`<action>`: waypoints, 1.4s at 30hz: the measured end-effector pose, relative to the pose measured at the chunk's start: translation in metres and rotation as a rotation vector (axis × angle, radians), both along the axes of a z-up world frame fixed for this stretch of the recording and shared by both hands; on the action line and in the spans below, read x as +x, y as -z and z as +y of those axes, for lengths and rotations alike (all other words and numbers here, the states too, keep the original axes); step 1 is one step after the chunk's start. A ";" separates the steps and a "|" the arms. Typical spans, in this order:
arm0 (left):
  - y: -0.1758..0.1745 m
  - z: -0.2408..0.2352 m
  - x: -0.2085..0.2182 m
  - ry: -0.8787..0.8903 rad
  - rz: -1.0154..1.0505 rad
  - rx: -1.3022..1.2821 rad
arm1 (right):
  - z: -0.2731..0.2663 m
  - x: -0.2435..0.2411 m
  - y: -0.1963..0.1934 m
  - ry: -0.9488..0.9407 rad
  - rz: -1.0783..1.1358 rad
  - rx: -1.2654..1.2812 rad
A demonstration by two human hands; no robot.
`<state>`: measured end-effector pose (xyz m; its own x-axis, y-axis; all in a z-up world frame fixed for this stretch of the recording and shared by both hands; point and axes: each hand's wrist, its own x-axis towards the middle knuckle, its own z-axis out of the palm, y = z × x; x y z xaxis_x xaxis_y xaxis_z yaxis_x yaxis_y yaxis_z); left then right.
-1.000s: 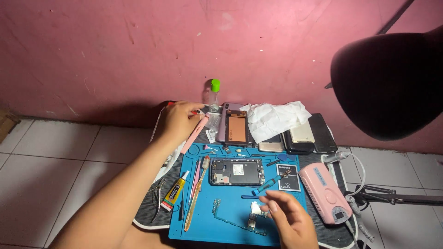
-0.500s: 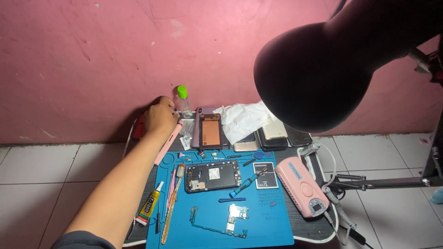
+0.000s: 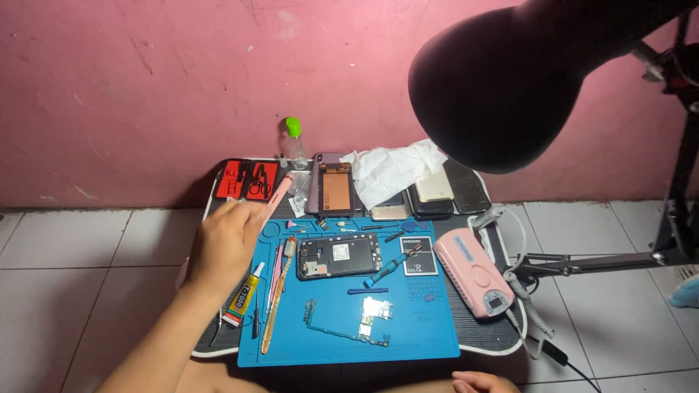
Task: The person cleans a disassembled smartphone motherboard using a toothbrush and a liquid from a bottle. They then use a soldering iron to work on the circuit board components.
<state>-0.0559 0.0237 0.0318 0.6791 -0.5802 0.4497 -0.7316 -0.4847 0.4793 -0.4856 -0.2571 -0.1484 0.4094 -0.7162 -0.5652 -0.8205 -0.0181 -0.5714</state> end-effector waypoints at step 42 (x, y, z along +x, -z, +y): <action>-0.017 0.026 -0.222 1.354 1.737 -1.402 | 0.124 0.148 -0.154 -0.764 -0.909 -1.109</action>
<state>-0.2776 0.0494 0.0487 0.3976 -0.7746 0.4918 0.8433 0.5197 0.1369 -0.3377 -0.1329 0.0055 0.7337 -0.0692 0.6759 0.1552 -0.9514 -0.2659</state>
